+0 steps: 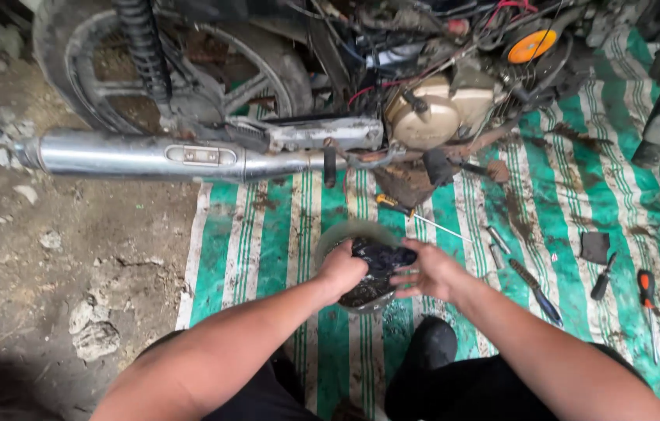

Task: The person cleans the rear section of a motorcycle using a dark cloth. They wipe the rear fender, chain, and engine area, repeatedly dipping the cloth into a container of liquid to clean different parts of the bike.

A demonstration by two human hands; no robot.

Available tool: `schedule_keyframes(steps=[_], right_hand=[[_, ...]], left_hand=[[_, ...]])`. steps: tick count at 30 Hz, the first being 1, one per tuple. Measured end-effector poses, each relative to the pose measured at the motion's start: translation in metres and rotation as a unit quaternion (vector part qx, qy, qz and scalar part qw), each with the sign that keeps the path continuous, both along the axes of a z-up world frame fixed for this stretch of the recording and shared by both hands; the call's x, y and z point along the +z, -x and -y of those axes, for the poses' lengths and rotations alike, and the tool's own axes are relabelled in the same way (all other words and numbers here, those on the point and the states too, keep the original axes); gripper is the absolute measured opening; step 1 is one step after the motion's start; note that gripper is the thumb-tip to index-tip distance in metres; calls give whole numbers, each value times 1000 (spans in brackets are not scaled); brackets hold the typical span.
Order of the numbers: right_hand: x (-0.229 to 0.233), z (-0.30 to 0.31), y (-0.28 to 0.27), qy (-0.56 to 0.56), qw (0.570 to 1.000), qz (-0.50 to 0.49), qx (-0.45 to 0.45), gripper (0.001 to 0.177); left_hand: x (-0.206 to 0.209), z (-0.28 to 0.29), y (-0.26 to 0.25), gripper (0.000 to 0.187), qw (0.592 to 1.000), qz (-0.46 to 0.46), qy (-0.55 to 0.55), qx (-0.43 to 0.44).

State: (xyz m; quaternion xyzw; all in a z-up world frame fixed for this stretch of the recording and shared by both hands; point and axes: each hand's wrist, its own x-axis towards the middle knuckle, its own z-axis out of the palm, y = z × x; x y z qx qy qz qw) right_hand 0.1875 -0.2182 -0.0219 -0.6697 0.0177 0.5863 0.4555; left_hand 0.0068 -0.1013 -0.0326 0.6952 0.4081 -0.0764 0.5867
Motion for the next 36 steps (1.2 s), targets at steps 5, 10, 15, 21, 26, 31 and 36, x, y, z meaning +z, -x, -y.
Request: schedule_keyframes(steps=[5,10,15,21,26,31,36], right_hand=[[-34,-28,23,-11,991,-92,-95,86],[-47,-32,31,-53,983,-102,-143,46],[-39,-30,44,-76,989,-105,-69,55],[-43,-33,44,-16,994,-51,97,5],[-58,-36,47,28,992,-45,117,14],[-49,-32,53,70,981,17,180,14],[-51,-29,36,78,929,221,286,92]], left_hand=[[74,37,-3,64,957,131,148,211],[11,9,-16,78,975,41,51,212],[-11,-16,-33,44,942,96,101,305],[-35,-11,-52,35,963,165,85,196],[-76,-15,-60,58,986,85,-19,139],[-63,-8,-54,67,994,40,1,97],[-38,-19,-44,75,988,-8,115,104]])
